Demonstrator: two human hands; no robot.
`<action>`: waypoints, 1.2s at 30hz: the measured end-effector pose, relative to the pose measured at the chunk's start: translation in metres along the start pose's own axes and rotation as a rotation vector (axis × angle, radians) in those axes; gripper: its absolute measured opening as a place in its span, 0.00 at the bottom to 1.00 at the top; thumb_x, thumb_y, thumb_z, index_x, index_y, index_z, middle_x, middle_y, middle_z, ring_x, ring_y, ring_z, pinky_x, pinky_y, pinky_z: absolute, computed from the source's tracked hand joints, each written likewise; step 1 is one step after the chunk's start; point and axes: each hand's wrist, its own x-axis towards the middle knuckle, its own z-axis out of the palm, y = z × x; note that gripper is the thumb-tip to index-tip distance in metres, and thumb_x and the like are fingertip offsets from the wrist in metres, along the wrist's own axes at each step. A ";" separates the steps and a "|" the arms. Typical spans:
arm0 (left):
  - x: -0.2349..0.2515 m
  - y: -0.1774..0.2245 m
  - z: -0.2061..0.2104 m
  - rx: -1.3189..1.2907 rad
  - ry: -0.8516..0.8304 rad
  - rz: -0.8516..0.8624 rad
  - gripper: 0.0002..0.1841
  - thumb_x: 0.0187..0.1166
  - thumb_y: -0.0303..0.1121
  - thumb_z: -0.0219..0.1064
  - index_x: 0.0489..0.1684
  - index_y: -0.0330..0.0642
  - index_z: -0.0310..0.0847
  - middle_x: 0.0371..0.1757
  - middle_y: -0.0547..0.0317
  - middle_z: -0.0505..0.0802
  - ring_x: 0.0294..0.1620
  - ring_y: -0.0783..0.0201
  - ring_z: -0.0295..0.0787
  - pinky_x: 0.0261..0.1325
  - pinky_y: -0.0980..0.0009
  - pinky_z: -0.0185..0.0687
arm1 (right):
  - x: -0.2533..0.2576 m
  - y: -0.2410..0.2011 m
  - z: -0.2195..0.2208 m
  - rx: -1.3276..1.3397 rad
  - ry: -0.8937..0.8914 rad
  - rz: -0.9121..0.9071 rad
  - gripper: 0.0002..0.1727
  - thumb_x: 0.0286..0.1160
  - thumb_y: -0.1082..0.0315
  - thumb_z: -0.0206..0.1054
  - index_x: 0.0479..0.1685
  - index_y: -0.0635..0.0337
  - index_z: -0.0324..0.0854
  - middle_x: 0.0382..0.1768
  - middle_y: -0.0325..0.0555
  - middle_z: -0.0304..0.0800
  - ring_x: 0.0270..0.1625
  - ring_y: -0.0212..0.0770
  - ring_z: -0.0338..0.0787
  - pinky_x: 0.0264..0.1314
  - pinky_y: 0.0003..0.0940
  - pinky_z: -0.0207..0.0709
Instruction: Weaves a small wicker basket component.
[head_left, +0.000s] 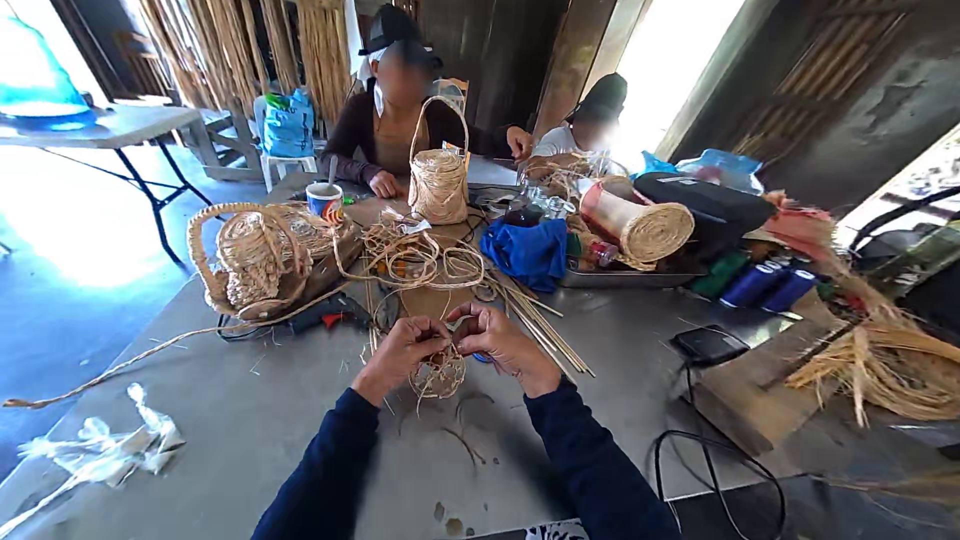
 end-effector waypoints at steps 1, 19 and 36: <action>0.000 0.000 -0.002 -0.002 -0.017 -0.008 0.07 0.76 0.19 0.63 0.39 0.40 0.84 0.31 0.71 0.92 0.31 0.77 0.88 0.39 0.77 0.88 | 0.000 -0.002 0.000 -0.071 0.001 -0.045 0.22 0.60 0.84 0.69 0.58 0.67 0.77 0.29 0.38 0.89 0.29 0.29 0.87 0.39 0.25 0.83; 0.001 -0.001 -0.007 0.011 -0.026 -0.041 0.06 0.77 0.19 0.64 0.39 0.39 0.85 0.32 0.70 0.92 0.32 0.75 0.89 0.41 0.76 0.89 | 0.013 0.004 -0.007 0.107 -0.167 0.098 0.19 0.60 0.82 0.66 0.53 0.63 0.76 0.28 0.36 0.88 0.29 0.29 0.89 0.38 0.27 0.86; 0.001 -0.002 0.008 0.084 0.041 -0.040 0.05 0.78 0.18 0.64 0.41 0.36 0.84 0.31 0.69 0.91 0.30 0.76 0.88 0.40 0.77 0.88 | 0.009 -0.002 -0.017 -0.119 -0.128 0.168 0.06 0.74 0.78 0.65 0.45 0.64 0.81 0.32 0.36 0.88 0.30 0.28 0.87 0.34 0.24 0.83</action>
